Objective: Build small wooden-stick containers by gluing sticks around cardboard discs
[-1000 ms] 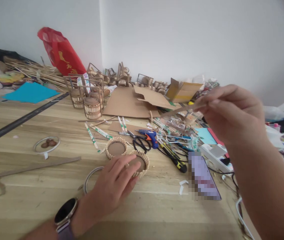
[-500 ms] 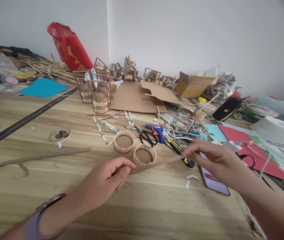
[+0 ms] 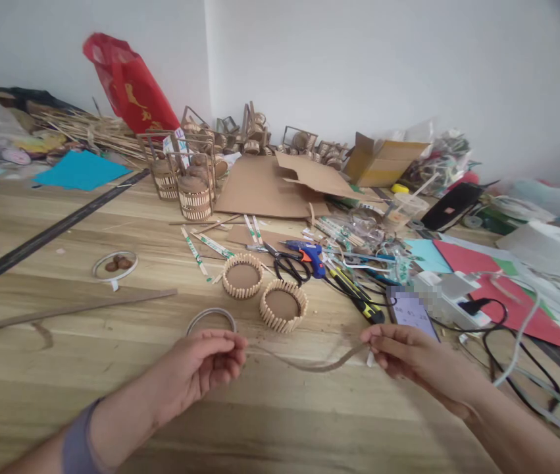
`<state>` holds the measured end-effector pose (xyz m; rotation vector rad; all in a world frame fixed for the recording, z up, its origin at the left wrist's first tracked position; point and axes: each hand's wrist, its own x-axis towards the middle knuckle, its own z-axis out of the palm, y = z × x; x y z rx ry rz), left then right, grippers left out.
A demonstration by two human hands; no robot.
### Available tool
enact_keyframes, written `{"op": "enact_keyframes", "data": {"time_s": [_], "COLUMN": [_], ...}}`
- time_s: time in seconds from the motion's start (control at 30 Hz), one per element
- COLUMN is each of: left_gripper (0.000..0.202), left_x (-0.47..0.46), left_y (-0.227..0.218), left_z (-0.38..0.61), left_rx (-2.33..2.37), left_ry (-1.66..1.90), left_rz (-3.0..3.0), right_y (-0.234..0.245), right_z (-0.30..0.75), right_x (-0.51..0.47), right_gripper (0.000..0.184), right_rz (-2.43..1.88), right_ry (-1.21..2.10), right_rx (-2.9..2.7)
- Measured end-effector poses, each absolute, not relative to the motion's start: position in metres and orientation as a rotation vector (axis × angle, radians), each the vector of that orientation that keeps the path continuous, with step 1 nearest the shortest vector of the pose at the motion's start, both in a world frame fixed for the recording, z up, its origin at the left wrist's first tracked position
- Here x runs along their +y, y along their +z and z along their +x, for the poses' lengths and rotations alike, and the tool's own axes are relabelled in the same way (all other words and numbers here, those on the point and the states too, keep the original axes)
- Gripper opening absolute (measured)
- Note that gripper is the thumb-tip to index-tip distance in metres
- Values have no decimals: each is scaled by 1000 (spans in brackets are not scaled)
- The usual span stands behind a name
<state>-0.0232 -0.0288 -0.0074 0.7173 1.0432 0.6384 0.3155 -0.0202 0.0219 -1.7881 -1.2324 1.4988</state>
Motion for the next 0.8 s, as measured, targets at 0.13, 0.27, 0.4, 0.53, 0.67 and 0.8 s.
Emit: {"op": "enact_keyframes", "data": {"time_s": [0.13,0.27,0.4,0.53,0.67,0.8], "left_gripper": [19,20,22,29,26,24], "left_x": [-31,-28,-13,-2,-6,-19], "left_y": [-8,-12,-15,-11,-8,-6], "left_z": [-22,-17,-14,-11,-13,-21], "left_rx": [1067,1175,1377,1598,1666,1696], "left_ry": [811,797,666,450,419,297], "left_rz": [454,592,1044,1804,2105,2404], "right_y": [17,5,-7,-13,-6,7], "right_z": [315,315,309,298,295,300], "right_x": [-20,-6,16,38,41,25], "right_gripper": [44,42,30,18,14,16], "right_rz": [-1716,-1755,-1796,-1837,-1876,-1896], "right_ry": [1608,1468,1212,991,626,403], "right_rx": [-1005,-1229,-1545,-1717,-1933,-2126]}}
